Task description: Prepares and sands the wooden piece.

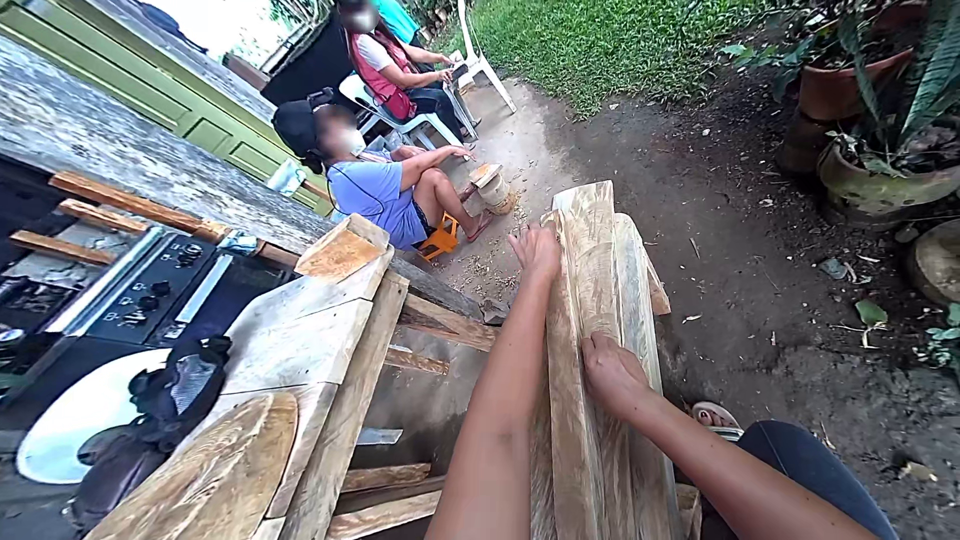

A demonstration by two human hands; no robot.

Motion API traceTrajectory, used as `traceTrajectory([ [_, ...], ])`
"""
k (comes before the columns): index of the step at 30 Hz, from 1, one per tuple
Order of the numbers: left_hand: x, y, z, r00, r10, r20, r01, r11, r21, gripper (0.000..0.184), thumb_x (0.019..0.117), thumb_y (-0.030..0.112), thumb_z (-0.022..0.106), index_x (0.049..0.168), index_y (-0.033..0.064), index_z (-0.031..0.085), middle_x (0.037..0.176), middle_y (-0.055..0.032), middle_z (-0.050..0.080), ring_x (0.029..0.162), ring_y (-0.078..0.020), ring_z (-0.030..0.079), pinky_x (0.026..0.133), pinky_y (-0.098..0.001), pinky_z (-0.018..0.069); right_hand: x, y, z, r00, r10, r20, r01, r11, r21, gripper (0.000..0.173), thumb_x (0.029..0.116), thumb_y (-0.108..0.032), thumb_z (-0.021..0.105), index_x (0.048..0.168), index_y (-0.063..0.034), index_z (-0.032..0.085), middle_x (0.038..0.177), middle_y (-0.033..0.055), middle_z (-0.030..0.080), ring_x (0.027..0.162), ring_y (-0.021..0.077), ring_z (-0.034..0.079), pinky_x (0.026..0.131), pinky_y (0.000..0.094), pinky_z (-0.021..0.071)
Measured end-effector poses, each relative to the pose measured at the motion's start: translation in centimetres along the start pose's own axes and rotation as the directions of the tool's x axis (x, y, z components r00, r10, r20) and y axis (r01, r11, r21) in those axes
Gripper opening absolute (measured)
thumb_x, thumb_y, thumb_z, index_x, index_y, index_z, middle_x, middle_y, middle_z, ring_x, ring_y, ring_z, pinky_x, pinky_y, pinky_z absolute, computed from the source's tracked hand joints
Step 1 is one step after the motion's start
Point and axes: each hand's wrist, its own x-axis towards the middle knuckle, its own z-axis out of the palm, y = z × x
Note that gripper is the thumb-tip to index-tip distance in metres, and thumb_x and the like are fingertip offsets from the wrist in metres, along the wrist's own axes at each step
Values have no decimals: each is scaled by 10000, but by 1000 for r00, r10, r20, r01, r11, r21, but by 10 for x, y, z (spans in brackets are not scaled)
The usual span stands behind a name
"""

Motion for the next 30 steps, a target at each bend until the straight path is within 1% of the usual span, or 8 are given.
traceTrajectory([
  [3,-7,-3,3,1000,-8,5,9,996,-83,278,1045,177,529,1266,125,690,1394,-175,606,1347,-391,522,1095,-665,341,-1,1,0,1000,-9,14,9,1000,2,411,1009,-69,518,1396,68,507,1389,252,538,1276,390,580,1006,478,520],
  [5,-23,-9,9,999,20,-46,-25,993,-116,245,1054,186,529,1209,99,698,1328,-187,632,1253,-397,583,1048,-662,382,-1,1,-2,1000,-12,19,12,1000,9,410,1009,-68,518,1397,65,510,1392,248,537,1277,388,579,1004,476,520],
  [11,-72,-17,19,990,97,-103,-102,994,-45,242,1043,166,547,1188,87,724,1220,-195,662,1182,-396,616,1037,-626,407,1,3,-4,999,-17,38,16,1000,20,410,1017,-73,502,1403,65,503,1395,247,531,1271,392,582,996,476,524],
  [15,-53,-18,19,988,82,-131,-92,993,-74,240,1045,179,549,1172,84,728,1227,-186,680,1209,-398,602,1019,-638,406,3,-3,-2,1000,20,16,-20,1000,4,412,992,-55,532,1381,78,509,1373,253,544,1232,397,604,962,482,539],
  [20,-6,-6,2,1000,-17,-16,16,996,-88,259,1048,194,531,1230,123,701,1332,-170,642,1314,-387,544,1075,-640,366,2,-4,-1,1000,30,3,-30,999,-19,402,999,-59,520,1381,68,512,1375,244,547,1244,382,604,976,469,536],
  [23,-6,-7,2,997,-63,33,68,983,-172,265,1043,199,541,1255,156,694,1389,-193,594,1354,-389,507,1073,-652,364,1,-1,-1,1000,20,14,-20,1000,-17,394,1006,-70,510,1378,59,516,1372,244,546,1249,385,599,975,476,535],
  [27,-17,-14,13,998,-61,-33,48,954,-296,258,1055,214,546,1248,136,697,1363,-231,579,1282,-429,542,1005,-681,404,2,-4,-4,999,24,30,-25,1000,2,406,1001,-65,529,1386,64,513,1389,253,533,1257,399,589,977,495,531],
  [30,-19,-11,18,997,-67,-31,56,961,-271,264,1068,241,523,1250,149,692,1308,-214,632,1203,-412,606,991,-668,415,1,-3,-5,998,30,46,-31,999,19,415,1002,-69,535,1393,66,506,1403,251,524,1265,398,584,985,492,529],
])
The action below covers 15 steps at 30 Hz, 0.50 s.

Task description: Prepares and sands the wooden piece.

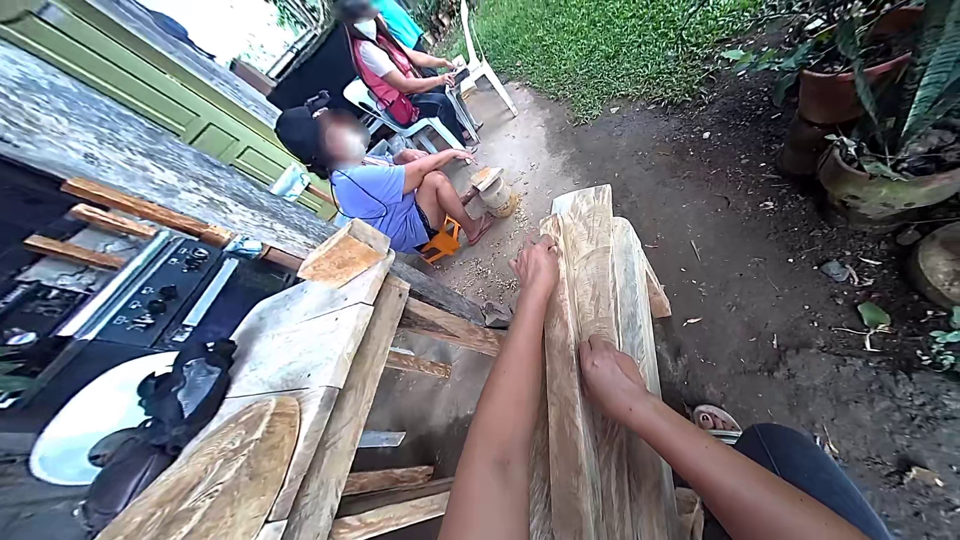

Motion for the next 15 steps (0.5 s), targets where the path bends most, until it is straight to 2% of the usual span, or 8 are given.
traceTrajectory([
  [3,-3,0,-3,1000,-14,13,13,999,36,312,1083,301,503,1310,185,683,1321,-192,649,1187,-397,628,1003,-665,414,1,1,-2,1000,-10,10,10,1000,10,419,1012,-83,527,1404,61,501,1408,248,521,1269,397,582,985,495,531],
  [5,-4,-3,-6,999,-31,23,31,1000,-3,329,1089,327,492,1313,182,684,1325,-211,636,1183,-414,624,990,-649,446,2,1,-2,1000,-14,14,13,1000,11,417,1015,-86,524,1404,61,499,1407,247,520,1268,398,583,985,495,531],
  [9,-9,-11,-4,1000,-6,1,6,991,-133,266,1057,227,562,1254,111,698,1372,-259,560,1203,-435,592,994,-616,475,0,1,-2,1000,-18,15,18,1000,10,425,1008,-80,536,1404,71,495,1403,251,520,1267,400,583,984,495,531],
  [12,-19,-9,-7,1000,29,3,-28,990,-137,230,1039,181,590,1210,78,704,1375,-270,544,1204,-433,587,1000,-593,483,-1,2,-2,1000,-26,10,26,1000,15,419,1005,-73,538,1394,78,499,1399,256,521,1265,406,582,984,495,530],
  [15,-21,-8,-9,999,48,12,-47,993,-106,221,1041,168,584,1192,62,704,1317,-272,574,1167,-430,608,986,-587,495,-1,1,-1,1000,-24,10,24,1000,17,427,1002,-62,540,1403,78,494,1412,258,513,1274,408,574,991,496,525],
])
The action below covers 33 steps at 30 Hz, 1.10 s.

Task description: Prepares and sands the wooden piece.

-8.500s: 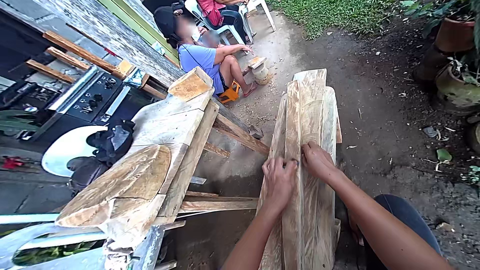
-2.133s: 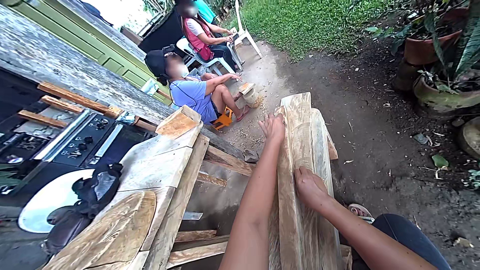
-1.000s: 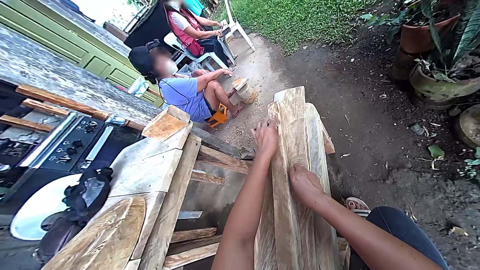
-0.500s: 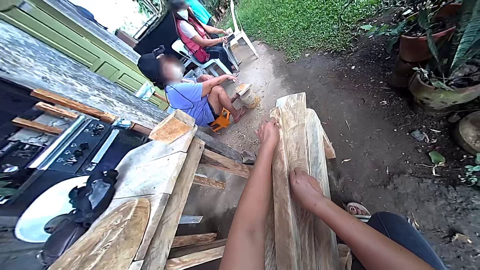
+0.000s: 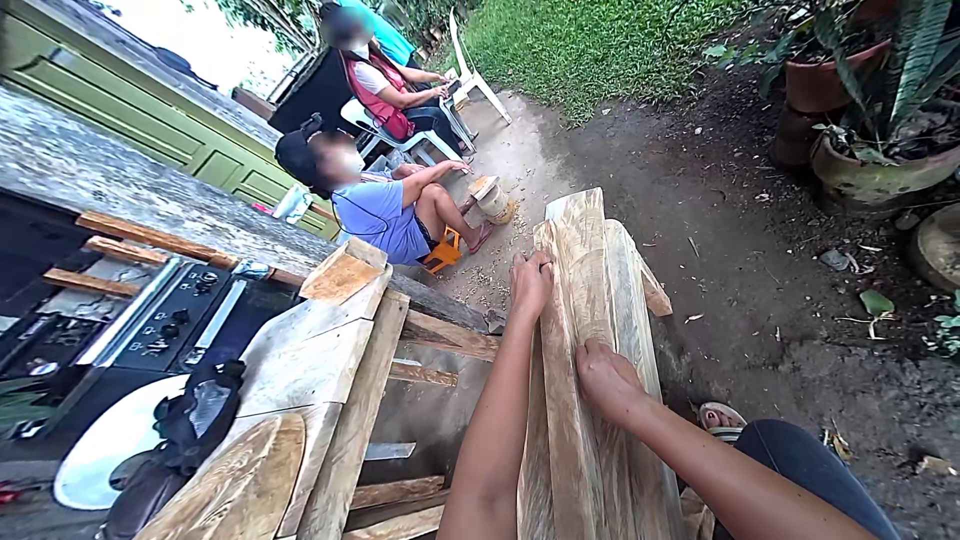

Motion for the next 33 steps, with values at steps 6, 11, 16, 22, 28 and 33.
traceTrajectory([
  [6,26,5,13,995,65,-78,-59,995,79,242,1058,155,544,1198,26,693,1300,-273,569,1189,-427,595,1015,-558,494,2,-2,0,1000,14,-6,-14,1000,-12,418,1000,-47,533,1397,77,493,1408,250,518,1265,402,583,977,492,535],
  [11,39,1,8,998,62,-31,-61,998,8,231,1055,148,546,1195,34,690,1294,-293,578,1198,-452,590,1011,-595,485,2,0,-3,1000,1,1,-1,1000,31,410,992,-41,547,1381,82,509,1407,262,523,1259,414,587,981,520,527],
  [16,-7,3,4,994,107,16,-109,982,155,257,1046,141,547,1238,54,695,1316,-280,569,1203,-432,596,1020,-564,498,0,4,-4,1000,-23,9,23,999,47,407,1008,-57,524,1393,74,509,1410,258,520,1269,412,581,992,512,526],
  [22,-7,13,12,994,92,-66,-76,974,214,246,1052,124,535,1200,17,700,1282,-284,571,1191,-437,590,1011,-559,498,1,0,0,1000,5,-1,-5,1000,17,409,1004,-40,516,1392,88,495,1401,260,521,1256,415,586,972,507,534],
  [28,39,4,10,996,73,-52,-72,997,22,220,1047,133,562,1180,29,703,1298,-273,594,1198,-434,599,1023,-588,480,0,3,0,1000,-9,-11,9,1000,27,400,1003,-46,527,1385,73,508,1399,254,526,1274,407,576,988,504,526],
  [33,3,7,7,997,70,-12,-68,990,122,251,1037,132,563,1232,43,694,1317,-287,562,1201,-441,589,1022,-574,490,1,5,-3,1000,-23,3,23,999,43,406,1014,-59,517,1398,71,501,1403,258,523,1268,409,581,989,507,527],
])
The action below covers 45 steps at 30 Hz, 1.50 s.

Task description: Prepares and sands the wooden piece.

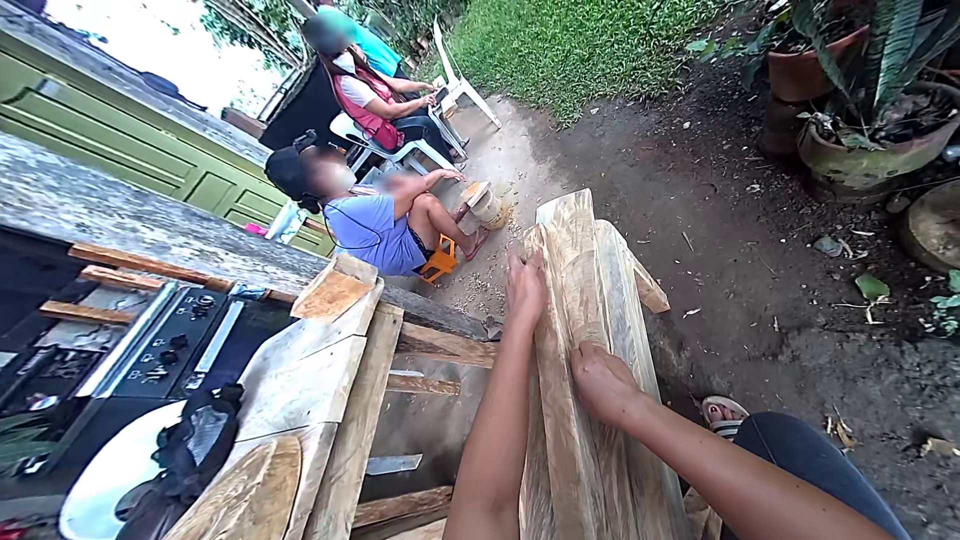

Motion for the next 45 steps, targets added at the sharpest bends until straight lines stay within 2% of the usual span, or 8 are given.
traceTrajectory([
  [5,-21,1,3,1000,-13,-24,14,998,55,249,1045,135,547,1205,39,711,1299,-268,584,1159,-411,617,1017,-528,498,0,-2,-1,1000,14,22,-14,1000,2,417,1018,-58,512,1411,78,482,1414,260,511,1270,415,578,981,511,531],
  [14,42,1,-1,999,-49,23,50,999,-23,206,1022,121,585,1167,54,713,1320,-283,572,1204,-442,592,1008,-594,487,1,-2,0,1000,12,16,-12,1000,-3,390,1003,-42,525,1377,68,511,1388,250,527,1262,405,582,969,513,535],
  [19,-1,0,-4,999,-17,43,15,1000,27,253,1024,143,588,1235,69,706,1314,-265,569,1193,-417,596,1024,-550,492,1,1,-2,1000,-12,22,11,1000,29,398,1011,-48,515,1393,63,508,1401,250,522,1275,412,575,990,516,527],
  [23,-26,-4,-2,999,39,17,-40,995,88,234,1034,146,560,1164,51,730,1252,-257,595,1123,-393,625,986,-509,507,2,0,-3,999,0,32,-1,1000,16,400,1014,-57,514,1393,70,497,1397,253,518,1256,408,588,974,509,537],
  [33,40,1,-1,1000,-27,16,27,1000,-14,191,1026,124,583,1149,62,715,1296,-273,583,1200,-438,590,1012,-589,481,1,-2,-1,1000,17,8,-17,1000,-3,390,1006,-45,517,1380,65,508,1390,245,529,1261,399,587,973,505,534],
  [37,21,-8,-4,999,-23,46,26,998,-59,226,1033,142,575,1199,50,697,1328,-290,567,1219,-448,583,1016,-612,478,1,-1,-2,1000,-11,5,11,1000,12,375,1004,-48,526,1359,76,524,1382,255,536,1256,408,589,975,517,530],
  [40,-11,-5,-4,997,20,71,-21,1000,13,259,1036,158,563,1232,54,696,1322,-279,572,1215,-426,587,1037,-560,481,0,2,-3,1000,-14,15,14,999,31,388,1007,-58,528,1371,78,521,1394,259,529,1259,414,586,983,523,530],
  [45,-28,-1,1,999,54,10,-54,992,110,243,1036,141,540,1174,71,727,1260,-247,604,1175,-396,609,989,-528,509,1,-3,-3,999,25,22,-25,1000,6,404,1002,-51,528,1382,83,502,1398,256,523,1251,408,594,963,513,541],
])
